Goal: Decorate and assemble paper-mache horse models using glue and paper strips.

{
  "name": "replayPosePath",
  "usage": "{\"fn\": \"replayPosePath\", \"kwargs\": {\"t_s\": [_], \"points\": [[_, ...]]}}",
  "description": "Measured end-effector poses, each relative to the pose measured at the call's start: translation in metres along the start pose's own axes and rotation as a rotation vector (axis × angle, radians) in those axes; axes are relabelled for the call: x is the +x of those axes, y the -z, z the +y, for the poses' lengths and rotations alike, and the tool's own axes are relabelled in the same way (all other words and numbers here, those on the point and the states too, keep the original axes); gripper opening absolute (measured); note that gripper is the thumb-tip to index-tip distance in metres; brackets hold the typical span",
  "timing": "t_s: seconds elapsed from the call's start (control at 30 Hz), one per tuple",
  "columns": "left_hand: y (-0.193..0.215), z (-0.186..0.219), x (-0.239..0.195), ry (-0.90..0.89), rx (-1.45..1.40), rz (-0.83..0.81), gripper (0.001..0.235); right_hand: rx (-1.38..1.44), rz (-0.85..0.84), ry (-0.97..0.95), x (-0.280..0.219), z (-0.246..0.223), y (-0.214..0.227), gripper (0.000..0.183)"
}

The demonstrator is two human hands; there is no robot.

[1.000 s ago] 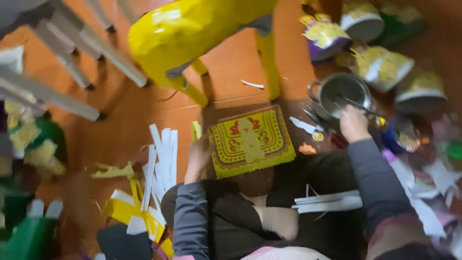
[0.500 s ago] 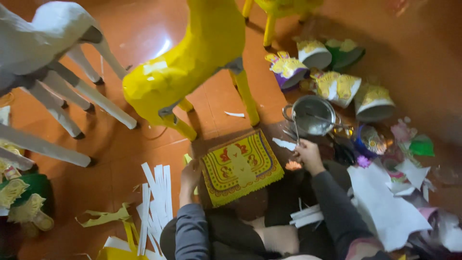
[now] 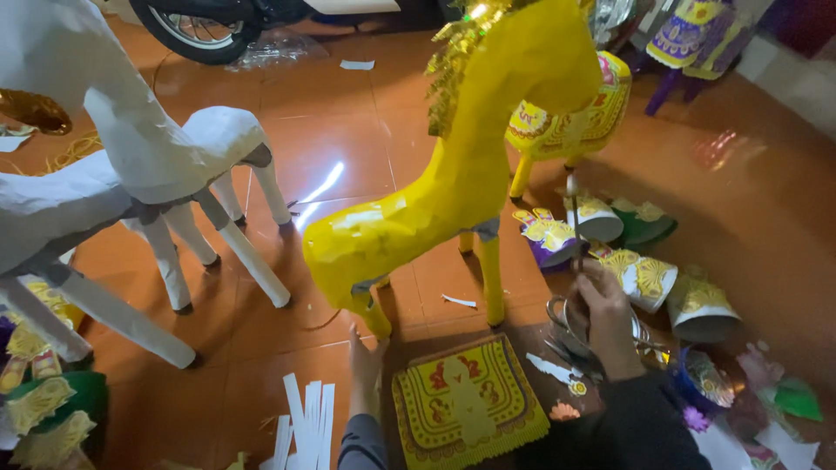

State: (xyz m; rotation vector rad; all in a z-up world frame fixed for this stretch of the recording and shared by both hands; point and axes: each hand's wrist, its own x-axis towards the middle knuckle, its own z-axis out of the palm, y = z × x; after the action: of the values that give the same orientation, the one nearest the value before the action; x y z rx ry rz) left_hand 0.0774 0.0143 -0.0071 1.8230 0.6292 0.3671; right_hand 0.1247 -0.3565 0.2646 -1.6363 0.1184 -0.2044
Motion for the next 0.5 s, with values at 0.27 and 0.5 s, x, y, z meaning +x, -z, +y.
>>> {"fn": "replayPosePath", "kwargs": {"t_s": [0.27,0.5], "points": [[-0.008,0.013,0.019,0.157,-0.024,-0.074,0.075,0.169,-0.116,0.356,0.045,-0.112,-0.089,0.007],[-0.012,0.017,0.027,0.204,0.113,-0.055,0.037,0.087,-0.018,0.299,0.034,-0.118,-0.096,0.005]]}}
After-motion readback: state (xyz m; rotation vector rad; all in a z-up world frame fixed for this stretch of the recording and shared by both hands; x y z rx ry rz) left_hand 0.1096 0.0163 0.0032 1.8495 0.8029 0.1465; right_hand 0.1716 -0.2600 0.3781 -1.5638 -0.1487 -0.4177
